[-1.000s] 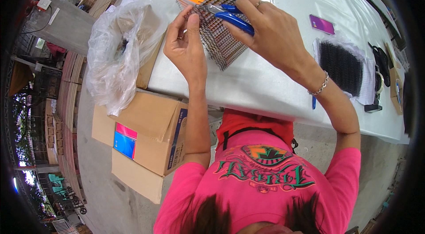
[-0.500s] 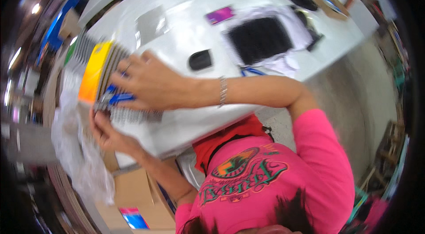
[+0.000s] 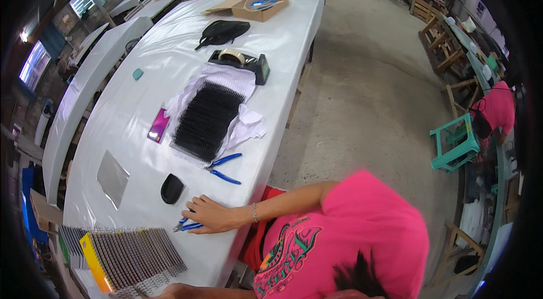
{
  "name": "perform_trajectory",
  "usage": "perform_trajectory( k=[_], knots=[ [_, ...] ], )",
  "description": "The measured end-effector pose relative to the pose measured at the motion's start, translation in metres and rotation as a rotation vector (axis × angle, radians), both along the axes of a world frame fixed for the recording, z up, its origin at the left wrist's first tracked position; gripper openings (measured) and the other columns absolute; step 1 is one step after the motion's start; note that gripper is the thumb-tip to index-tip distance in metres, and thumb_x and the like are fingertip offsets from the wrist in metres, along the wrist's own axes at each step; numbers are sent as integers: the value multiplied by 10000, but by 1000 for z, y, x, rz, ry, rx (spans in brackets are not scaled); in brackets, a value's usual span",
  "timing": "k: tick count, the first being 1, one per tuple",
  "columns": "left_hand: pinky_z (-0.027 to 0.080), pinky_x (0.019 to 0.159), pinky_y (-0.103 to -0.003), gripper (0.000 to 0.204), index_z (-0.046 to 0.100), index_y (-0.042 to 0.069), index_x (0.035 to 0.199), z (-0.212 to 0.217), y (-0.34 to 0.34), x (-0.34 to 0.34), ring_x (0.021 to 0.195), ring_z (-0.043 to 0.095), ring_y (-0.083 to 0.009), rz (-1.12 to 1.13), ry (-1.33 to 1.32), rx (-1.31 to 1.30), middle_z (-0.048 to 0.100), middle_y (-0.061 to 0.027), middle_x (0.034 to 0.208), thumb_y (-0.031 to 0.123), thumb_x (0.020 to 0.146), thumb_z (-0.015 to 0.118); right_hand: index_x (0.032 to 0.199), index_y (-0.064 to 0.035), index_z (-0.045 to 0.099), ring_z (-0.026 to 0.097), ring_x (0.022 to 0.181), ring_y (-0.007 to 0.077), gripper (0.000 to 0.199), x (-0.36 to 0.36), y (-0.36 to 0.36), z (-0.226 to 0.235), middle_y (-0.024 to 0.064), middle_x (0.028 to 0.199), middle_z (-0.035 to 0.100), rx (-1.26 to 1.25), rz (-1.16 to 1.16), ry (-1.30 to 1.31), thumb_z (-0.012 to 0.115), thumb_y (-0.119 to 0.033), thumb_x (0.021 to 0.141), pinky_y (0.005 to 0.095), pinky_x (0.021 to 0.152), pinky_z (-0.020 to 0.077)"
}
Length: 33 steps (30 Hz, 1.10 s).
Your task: The person uses blue pliers to trim the metal spiral binding of stacked spiral notebooks. They repeatedly pick up a notebook, cut the excess wire ends, and place the item back on the stack.
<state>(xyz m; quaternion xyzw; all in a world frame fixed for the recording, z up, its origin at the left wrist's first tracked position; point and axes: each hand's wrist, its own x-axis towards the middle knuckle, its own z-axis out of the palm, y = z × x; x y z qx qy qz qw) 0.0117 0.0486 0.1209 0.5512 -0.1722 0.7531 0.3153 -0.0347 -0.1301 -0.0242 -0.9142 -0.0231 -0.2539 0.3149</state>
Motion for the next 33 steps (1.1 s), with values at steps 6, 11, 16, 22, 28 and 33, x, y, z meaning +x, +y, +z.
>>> perform_trajectory(
  k=[6, 11, 16, 22, 28, 33],
  knots=[
    [411, 865, -407, 101, 580, -15, 1041, 8, -40, 1, 968, 476, -252, -199, -32, 53, 479, -134, 1064, 66, 988, 609, 1172, -53, 542, 495, 1069, 300, 505, -29, -14, -28, 141, 1106, 532, -109, 5, -61, 708, -417, 864, 442, 924, 386],
    [414, 870, -413, 93, 580, -23, 1037, 0, -47, 4, 970, 472, -251, -273, 38, 109, 465, -132, 1051, 54, 989, 601, 1181, -61, 538, 487, 1077, 295, 501, -30, -16, -29, 133, 1125, 525, -134, 25, -60, 709, -411, 866, 435, 937, 375],
    [430, 837, -402, 108, 583, -31, 1046, -6, -52, 6, 923, 487, -251, -296, 75, 130, 481, -141, 1038, 62, 993, 597, 1169, -69, 541, 484, 1073, 292, 498, -30, -15, -28, 132, 1126, 521, -131, 27, -76, 725, -404, 850, 435, 931, 374],
    [450, 832, -395, 124, 588, -41, 1043, -5, -45, -3, 908, 516, -251, -217, 96, 138, 518, -128, 998, 71, 992, 605, 1178, -78, 544, 484, 1063, 298, 514, -24, -13, -30, 128, 1107, 517, -115, 38, -78, 739, -407, 835, 428, 913, 377],
    [457, 875, -403, 179, 596, -44, 1092, -15, -12, 11, 962, 535, -259, -153, -30, 85, 542, -143, 1062, 109, 999, 597, 1204, -91, 557, 501, 1054, 326, 498, -11, -6, -17, 139, 1103, 530, 80, 157, 21, 712, -424, 867, 447, 889, 396],
    [457, 921, -403, 223, 581, -48, 1143, -18, 31, 12, 1022, 542, -265, -4, 37, 71, 552, -150, 1133, 131, 1010, 565, 1203, -89, 568, 518, 1036, 349, 499, 4, -1, -11, 155, 1103, 538, 117, 204, 74, 716, -414, 855, 479, 859, 417]
  ],
)
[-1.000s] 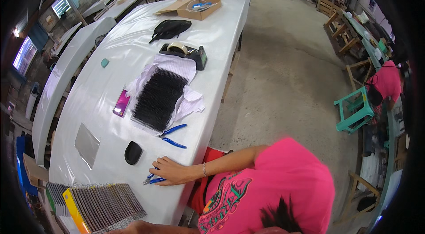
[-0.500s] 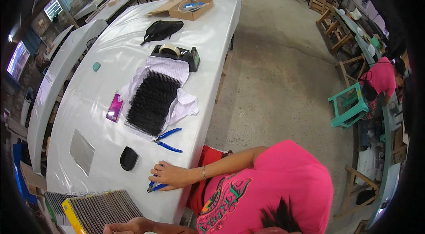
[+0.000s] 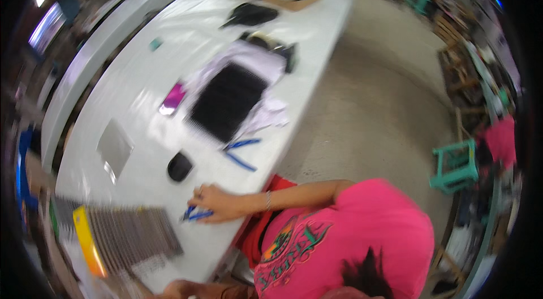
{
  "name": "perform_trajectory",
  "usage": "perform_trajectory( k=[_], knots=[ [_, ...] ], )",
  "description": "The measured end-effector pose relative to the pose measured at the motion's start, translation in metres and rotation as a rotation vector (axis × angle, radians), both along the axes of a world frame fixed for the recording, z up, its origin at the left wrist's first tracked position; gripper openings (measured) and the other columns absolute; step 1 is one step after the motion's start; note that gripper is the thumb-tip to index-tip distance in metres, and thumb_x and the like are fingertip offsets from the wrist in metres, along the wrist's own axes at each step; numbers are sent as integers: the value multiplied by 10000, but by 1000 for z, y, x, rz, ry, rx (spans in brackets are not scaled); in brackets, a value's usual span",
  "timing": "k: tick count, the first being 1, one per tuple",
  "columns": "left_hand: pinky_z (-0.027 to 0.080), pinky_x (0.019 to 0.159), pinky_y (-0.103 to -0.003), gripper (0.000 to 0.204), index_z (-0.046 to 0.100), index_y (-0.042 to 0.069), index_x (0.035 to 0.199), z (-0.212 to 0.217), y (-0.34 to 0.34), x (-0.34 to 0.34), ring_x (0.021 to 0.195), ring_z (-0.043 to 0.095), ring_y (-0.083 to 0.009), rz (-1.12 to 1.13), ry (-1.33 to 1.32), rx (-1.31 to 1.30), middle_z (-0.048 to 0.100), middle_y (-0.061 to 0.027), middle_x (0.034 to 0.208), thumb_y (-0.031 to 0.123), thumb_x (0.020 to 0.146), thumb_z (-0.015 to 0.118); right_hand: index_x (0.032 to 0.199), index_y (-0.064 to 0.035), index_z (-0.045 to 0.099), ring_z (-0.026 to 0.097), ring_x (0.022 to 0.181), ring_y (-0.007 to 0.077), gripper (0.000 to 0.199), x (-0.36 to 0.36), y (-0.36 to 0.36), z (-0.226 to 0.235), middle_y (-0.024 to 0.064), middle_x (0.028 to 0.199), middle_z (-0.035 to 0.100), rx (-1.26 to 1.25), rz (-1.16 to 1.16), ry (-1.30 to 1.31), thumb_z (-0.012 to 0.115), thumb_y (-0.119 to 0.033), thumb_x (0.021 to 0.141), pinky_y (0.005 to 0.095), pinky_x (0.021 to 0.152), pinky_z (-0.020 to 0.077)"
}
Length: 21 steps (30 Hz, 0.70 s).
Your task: The person uses blue pliers to trim the metal spiral binding of stacked spiral notebooks. They repeatedly pick up a notebook, cut the excess wire ends, and place the item back on the stack.
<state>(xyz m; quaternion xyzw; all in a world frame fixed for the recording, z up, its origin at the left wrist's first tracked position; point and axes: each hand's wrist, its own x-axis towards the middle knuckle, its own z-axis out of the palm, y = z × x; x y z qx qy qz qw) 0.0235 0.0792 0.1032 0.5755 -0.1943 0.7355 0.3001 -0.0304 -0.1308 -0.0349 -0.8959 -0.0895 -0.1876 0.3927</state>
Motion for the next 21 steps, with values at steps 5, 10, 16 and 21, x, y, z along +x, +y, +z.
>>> perform_trajectory(
  k=[5, 10, 16, 21],
  knots=[
    [457, 966, -403, 269, 566, -51, 1193, -16, 30, -19, 1081, 549, -271, 126, 246, -121, 562, -156, 1204, 153, 1020, 533, 1315, -85, 540, 515, 1069, 386, 558, 8, -16, 44, 197, 1108, 573, -22, 67, 15, 723, -284, 827, 493, 905, 379],
    [367, 1041, -361, 351, 508, -37, 1324, -18, 30, -20, 1151, 496, -214, -100, 550, -355, 535, -137, 1268, 169, 1043, 466, 1326, -76, 535, 490, 987, 358, 549, 25, 4, 105, 181, 1103, 528, -134, 156, -181, 737, -195, 830, 461, 882, 383],
    [381, 1020, -359, 462, 439, -3, 1427, -8, 30, -20, 1176, 487, -186, -341, 642, -394, 496, -112, 1317, 285, 1066, 455, 1306, -77, 555, 508, 986, 327, 532, 35, 30, 152, 157, 1121, 534, -118, 229, -326, 762, -246, 847, 437, 881, 412],
    [435, 965, -316, 389, 536, -17, 1353, 8, 26, -13, 1089, 535, -181, -553, 660, -412, 554, -102, 1216, 181, 1019, 559, 1271, -67, 586, 520, 952, 327, 533, 47, 43, 177, 153, 1085, 557, -139, 227, -465, 775, -315, 839, 438, 857, 435]
  ],
)
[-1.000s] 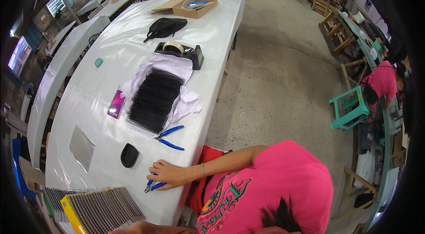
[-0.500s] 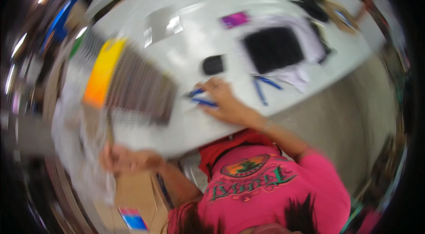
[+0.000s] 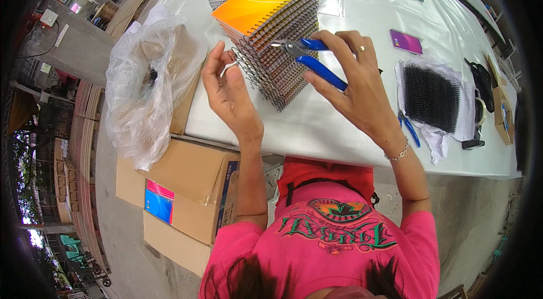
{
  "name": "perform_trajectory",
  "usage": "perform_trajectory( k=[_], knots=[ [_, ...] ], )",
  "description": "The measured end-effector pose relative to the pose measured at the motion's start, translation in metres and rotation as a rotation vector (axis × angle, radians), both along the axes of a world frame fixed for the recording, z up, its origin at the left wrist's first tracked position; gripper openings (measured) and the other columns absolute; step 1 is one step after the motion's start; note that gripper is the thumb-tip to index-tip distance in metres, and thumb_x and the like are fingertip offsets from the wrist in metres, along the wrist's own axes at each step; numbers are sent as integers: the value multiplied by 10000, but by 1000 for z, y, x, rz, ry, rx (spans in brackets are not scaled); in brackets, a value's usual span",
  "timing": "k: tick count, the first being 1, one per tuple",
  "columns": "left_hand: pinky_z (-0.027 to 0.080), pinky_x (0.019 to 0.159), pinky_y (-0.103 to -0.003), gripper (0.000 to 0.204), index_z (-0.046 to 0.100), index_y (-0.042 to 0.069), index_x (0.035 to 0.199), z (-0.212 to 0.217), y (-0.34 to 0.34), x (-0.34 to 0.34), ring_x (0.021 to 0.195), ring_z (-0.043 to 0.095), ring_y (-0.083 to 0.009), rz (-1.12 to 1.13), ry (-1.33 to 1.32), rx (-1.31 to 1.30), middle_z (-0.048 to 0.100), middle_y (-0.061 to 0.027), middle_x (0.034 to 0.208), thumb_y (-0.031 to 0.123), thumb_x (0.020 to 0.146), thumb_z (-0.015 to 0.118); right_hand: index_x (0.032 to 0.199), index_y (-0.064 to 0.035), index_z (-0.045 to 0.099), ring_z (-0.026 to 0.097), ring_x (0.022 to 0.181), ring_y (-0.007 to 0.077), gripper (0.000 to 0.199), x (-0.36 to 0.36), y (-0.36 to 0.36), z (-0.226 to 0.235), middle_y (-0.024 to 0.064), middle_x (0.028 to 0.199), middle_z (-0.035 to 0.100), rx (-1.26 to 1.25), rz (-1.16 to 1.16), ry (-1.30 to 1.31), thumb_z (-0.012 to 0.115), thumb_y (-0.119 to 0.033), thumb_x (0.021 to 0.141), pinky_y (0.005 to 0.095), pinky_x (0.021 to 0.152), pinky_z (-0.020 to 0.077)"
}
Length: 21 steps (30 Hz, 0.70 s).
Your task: The person uses blue pliers to trim the metal spiral binding of stacked spiral notebooks. They repeatedly pick up a notebook, cut the excess wire ends, and place the item back on the stack.
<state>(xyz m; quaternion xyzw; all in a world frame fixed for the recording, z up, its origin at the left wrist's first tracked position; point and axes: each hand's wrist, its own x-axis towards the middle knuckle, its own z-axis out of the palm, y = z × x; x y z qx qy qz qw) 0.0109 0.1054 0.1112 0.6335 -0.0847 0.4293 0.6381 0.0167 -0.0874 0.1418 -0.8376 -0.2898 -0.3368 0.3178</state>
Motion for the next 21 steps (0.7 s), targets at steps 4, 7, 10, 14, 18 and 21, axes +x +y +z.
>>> perform_trajectory(
  k=[4, 7, 10, 14, 18, 21],
  knots=[
    [475, 947, -320, 386, 567, -20, 1322, 1, -4, 10, 1111, 552, -172, -6, -20, -19, 564, -104, 1244, 123, 972, 645, 1264, -75, 601, 522, 941, 322, 521, 3, 5, 13, 150, 1068, 570, -45, -26, -51, 751, -365, 857, 430, 843, 434],
    [480, 931, -303, 349, 601, -24, 1284, 1, -7, 13, 1068, 573, -162, -24, -18, -32, 579, -99, 1227, 120, 969, 653, 1266, -88, 605, 526, 936, 316, 516, 5, 5, 15, 150, 1071, 572, -93, -66, -78, 732, -388, 866, 427, 831, 427],
    [487, 912, -289, 316, 627, -29, 1251, 4, -11, 15, 1027, 591, -150, -56, -39, -82, 604, -94, 1200, 113, 970, 653, 1280, -97, 604, 534, 932, 324, 498, 2, 6, 20, 145, 1082, 581, -127, -80, -66, 738, -324, 858, 426, 814, 432],
    [489, 903, -278, 308, 625, -40, 1246, 3, -11, 16, 1020, 596, -138, -59, -46, -107, 627, -97, 1184, 105, 975, 646, 1251, -110, 634, 535, 906, 306, 503, 4, 7, 18, 142, 1047, 589, -113, -77, -73, 723, -406, 855, 422, 792, 416],
    [486, 893, -257, 288, 628, -49, 1233, 8, -13, 15, 1016, 592, -126, -62, -59, -122, 638, -95, 1166, 102, 987, 629, 1229, -116, 646, 542, 894, 307, 486, 6, 11, 19, 136, 1040, 597, -143, -95, -102, 722, -413, 853, 425, 785, 424],
    [491, 927, -278, 291, 620, -53, 1241, 6, -12, 15, 1036, 612, -137, -52, -57, -93, 649, -114, 1176, 129, 1016, 588, 1229, -114, 645, 546, 887, 300, 478, 7, 13, 18, 125, 1026, 592, -158, -110, -117, 735, -392, 850, 419, 778, 432]
  ],
)
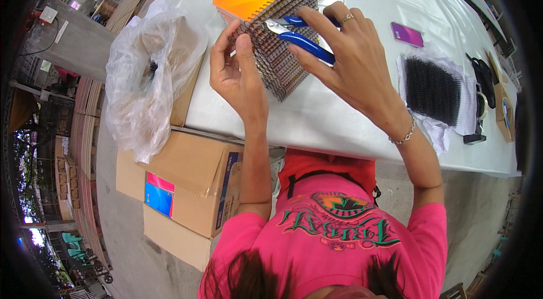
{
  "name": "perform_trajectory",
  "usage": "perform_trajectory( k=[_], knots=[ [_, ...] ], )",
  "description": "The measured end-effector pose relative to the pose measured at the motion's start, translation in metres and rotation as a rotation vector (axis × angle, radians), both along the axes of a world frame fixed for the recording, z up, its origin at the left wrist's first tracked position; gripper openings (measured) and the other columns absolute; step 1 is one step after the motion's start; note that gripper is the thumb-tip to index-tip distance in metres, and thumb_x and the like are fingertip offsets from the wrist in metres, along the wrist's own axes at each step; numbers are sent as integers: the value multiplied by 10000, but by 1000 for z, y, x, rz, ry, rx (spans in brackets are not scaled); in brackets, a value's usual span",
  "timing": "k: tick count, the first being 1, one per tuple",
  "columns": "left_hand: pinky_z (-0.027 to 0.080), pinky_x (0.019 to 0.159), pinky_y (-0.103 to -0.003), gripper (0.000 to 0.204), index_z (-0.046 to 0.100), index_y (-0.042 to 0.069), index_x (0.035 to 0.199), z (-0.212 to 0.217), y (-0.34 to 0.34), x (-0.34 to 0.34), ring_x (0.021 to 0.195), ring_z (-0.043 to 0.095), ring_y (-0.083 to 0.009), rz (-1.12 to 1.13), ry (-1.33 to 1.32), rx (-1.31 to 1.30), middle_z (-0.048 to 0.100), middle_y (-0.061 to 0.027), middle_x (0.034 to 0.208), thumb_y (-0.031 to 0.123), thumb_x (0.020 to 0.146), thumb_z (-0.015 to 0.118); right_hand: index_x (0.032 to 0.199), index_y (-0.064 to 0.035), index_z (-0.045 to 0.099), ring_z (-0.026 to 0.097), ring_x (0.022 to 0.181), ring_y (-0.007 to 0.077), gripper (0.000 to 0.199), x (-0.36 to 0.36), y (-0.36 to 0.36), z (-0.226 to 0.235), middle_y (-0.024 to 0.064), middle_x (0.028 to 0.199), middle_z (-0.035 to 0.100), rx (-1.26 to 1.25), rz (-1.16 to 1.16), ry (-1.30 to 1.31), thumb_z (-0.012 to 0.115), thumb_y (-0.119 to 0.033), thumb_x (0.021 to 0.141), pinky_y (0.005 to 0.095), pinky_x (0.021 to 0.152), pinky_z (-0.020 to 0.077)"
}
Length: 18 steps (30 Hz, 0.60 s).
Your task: The person uses blue pliers to trim the metal spiral binding of stacked spiral notebooks. They repeatedly pick up a notebook, cut the excess wire ends, and place the item back on the stack.
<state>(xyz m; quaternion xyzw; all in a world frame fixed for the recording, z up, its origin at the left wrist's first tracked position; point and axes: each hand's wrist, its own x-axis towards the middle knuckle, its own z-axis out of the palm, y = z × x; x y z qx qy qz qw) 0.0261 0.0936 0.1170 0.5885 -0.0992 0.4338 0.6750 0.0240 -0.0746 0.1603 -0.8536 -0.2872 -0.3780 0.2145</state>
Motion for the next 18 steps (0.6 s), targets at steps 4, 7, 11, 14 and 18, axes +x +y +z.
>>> perform_trajectory(
  k=[4, 7, 11, 14, 18],
  knots=[
    [498, 936, -290, 288, 618, -53, 1237, 1, 2, 0, 1033, 627, -141, 14, 15, 27, 656, -120, 1174, 142, 1031, 566, 1244, -104, 643, 544, 868, 279, 477, 0, 1, 4, 101, 996, 578, -26, -1, -20, 758, -348, 851, 405, 769, 439],
    [500, 929, -289, 282, 621, -52, 1230, 1, 2, 0, 1027, 625, -137, -5, 6, 7, 658, -115, 1169, 139, 1032, 564, 1246, -107, 644, 544, 865, 277, 480, -2, 1, 6, 100, 996, 580, -36, 3, -24, 758, -355, 851, 404, 767, 439],
    [493, 897, -265, 271, 630, -46, 1222, 1, 0, 1, 1001, 609, -120, -30, -7, -34, 654, -96, 1141, 130, 1020, 588, 1253, -110, 643, 544, 865, 280, 486, -4, 2, 9, 99, 1001, 587, -51, -1, -12, 759, -355, 849, 406, 767, 442],
    [472, 848, -218, 264, 639, -39, 1215, 3, -2, 0, 954, 578, -88, -51, -15, -80, 643, -61, 1094, 112, 999, 628, 1260, -110, 642, 547, 871, 280, 492, -6, 3, 10, 99, 1003, 591, -54, -7, 1, 759, -352, 848, 407, 770, 443],
    [471, 851, -220, 266, 640, -38, 1217, 3, -1, 0, 948, 577, -88, -71, -11, -79, 645, -60, 1089, 114, 999, 628, 1202, -132, 655, 581, 907, 323, 457, -6, 1, 8, 139, 1035, 615, -18, -26, 1, 717, -428, 860, 435, 794, 452]
  ],
)
